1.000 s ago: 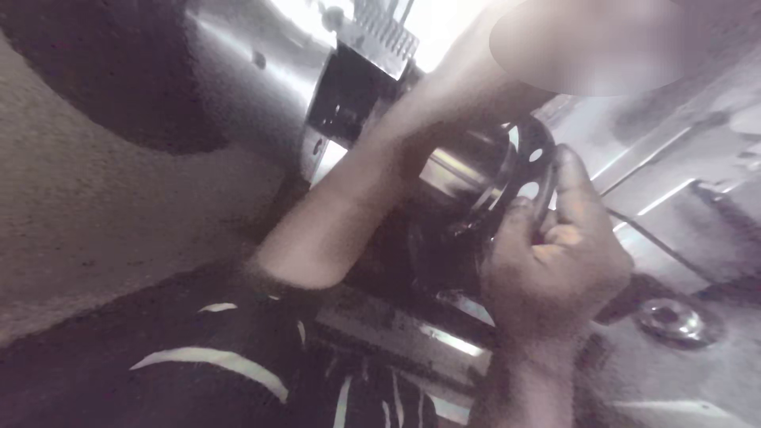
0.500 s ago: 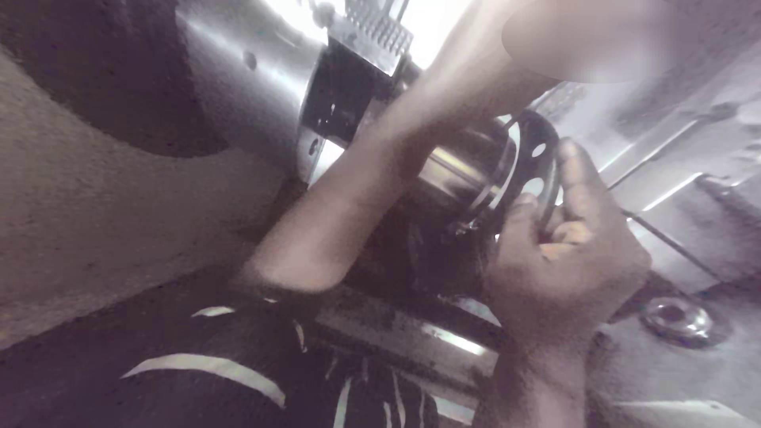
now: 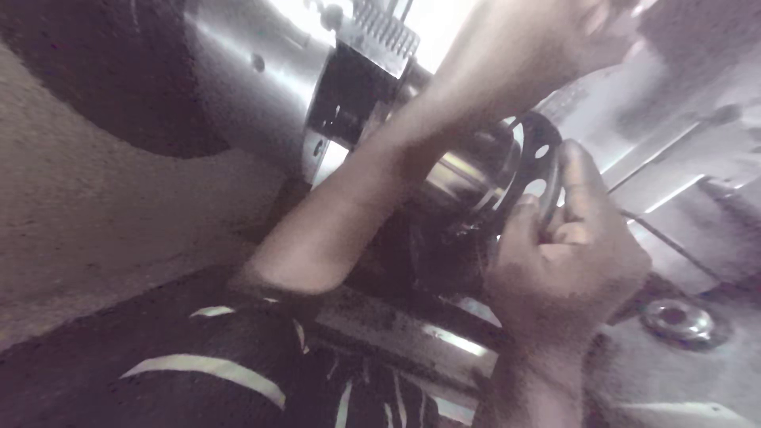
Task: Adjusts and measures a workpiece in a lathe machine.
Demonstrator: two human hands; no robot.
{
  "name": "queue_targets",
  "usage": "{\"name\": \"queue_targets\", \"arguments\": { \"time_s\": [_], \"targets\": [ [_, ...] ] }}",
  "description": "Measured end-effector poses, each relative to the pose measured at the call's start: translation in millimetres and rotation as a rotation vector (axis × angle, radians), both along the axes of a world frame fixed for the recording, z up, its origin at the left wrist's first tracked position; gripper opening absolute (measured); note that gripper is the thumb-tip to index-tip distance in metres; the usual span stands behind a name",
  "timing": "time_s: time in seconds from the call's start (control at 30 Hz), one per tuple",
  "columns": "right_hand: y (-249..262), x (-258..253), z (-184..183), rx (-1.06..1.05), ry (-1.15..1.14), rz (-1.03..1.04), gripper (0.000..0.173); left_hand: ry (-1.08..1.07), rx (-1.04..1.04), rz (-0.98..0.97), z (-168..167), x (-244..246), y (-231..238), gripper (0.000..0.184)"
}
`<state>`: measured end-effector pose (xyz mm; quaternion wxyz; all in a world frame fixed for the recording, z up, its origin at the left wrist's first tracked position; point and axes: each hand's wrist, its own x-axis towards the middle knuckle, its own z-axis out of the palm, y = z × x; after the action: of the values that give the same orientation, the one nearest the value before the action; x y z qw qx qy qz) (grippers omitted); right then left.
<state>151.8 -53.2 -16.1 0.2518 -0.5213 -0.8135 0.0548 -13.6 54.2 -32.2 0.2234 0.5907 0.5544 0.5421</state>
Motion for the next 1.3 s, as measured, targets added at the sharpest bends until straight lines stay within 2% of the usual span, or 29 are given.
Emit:
{"name": "queue_targets", "arguments": {
  "time_s": [0.23, 0.43, 0.7, 0.97, 1.3],
  "targets": [
    [2.3, 0.4, -2.2, -0.008, 0.027, 0.014, 0.045, 0.071, -0.011, 0.048, 0.8, 1.6, 0.4, 0.016],
    [1.1, 0.7, -3.3, -0.019, 0.035, 0.007, 0.044, 0.021, -0.008, -0.051, 2.0, 3.3, -2.0, 0.019],
    [-5.6, -0.6, -2.4, -0.032, 0.005, -0.033, 0.045, 0.061, -0.079, -0.039, 5.2, 3.2, -3.4, 0.011],
    [-5.3, 0.6, -1.3, -0.041, 0.022, -0.016, 0.045, 0.008, -0.002, -0.064, 4.8, 4.1, -2.4, 0.011],
    [-4.1, 0.6, 1.3, -0.052, -0.004, -0.016, 0.045, 0.048, 0.01, -0.055, 0.8, 4.6, -1.0, 0.011]
  ]
}}
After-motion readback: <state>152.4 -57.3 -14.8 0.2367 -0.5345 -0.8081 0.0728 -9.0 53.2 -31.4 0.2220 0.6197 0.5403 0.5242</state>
